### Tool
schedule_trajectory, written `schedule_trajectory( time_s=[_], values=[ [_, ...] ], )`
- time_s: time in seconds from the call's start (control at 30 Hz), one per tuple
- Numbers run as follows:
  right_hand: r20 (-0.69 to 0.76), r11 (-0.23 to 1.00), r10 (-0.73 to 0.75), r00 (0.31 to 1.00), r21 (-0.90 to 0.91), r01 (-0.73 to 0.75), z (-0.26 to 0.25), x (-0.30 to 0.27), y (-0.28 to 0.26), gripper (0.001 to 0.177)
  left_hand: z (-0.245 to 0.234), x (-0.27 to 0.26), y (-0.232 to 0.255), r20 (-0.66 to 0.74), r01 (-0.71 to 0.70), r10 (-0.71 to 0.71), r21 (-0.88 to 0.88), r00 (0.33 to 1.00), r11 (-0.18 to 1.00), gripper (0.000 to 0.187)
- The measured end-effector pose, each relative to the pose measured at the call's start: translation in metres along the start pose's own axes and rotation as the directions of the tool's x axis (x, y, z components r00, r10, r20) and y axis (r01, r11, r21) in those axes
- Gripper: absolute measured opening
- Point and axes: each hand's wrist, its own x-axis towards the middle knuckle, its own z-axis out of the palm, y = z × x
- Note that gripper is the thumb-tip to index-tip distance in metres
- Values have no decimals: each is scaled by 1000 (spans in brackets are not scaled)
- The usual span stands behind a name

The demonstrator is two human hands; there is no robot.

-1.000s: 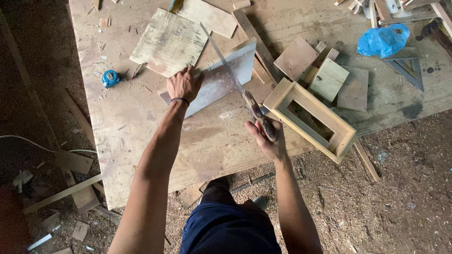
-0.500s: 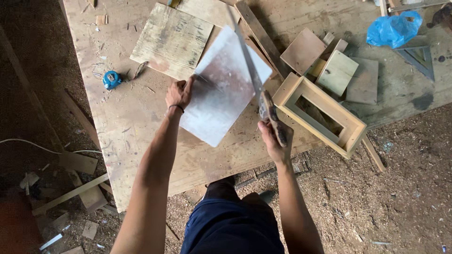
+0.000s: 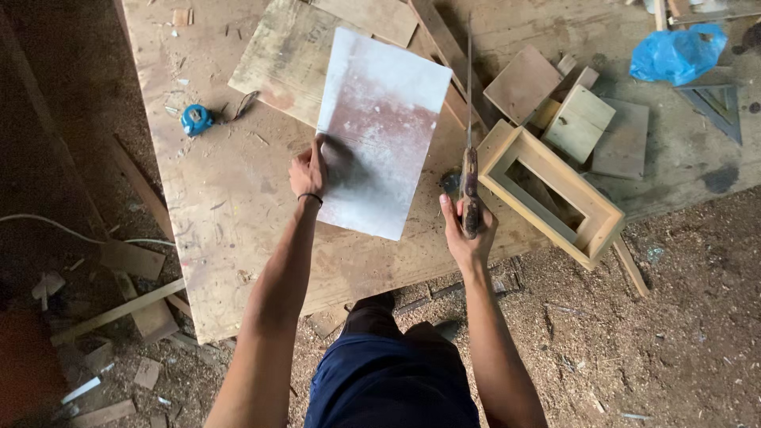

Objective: The person uses a hand saw to cut a rectangular metal sheet placed on a wooden workbench. They hold the sheet steady with one hand while sawing along a marked line with the other, completing the cut and separating the sheet into two pieces.

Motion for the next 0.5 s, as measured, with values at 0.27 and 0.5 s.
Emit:
schedule_trajectory(
  time_s=[0.27, 0.5],
  values=[
    [204, 977, -183, 962, 150, 154, 6, -9, -2, 25, -12, 37, 6, -149, -483, 545, 312, 825, 818, 72],
    [276, 977, -163, 947, 177, 117, 35, -46, 22, 30, 1, 33, 51, 406, -517, 332, 540, 851, 664, 66]
  ],
)
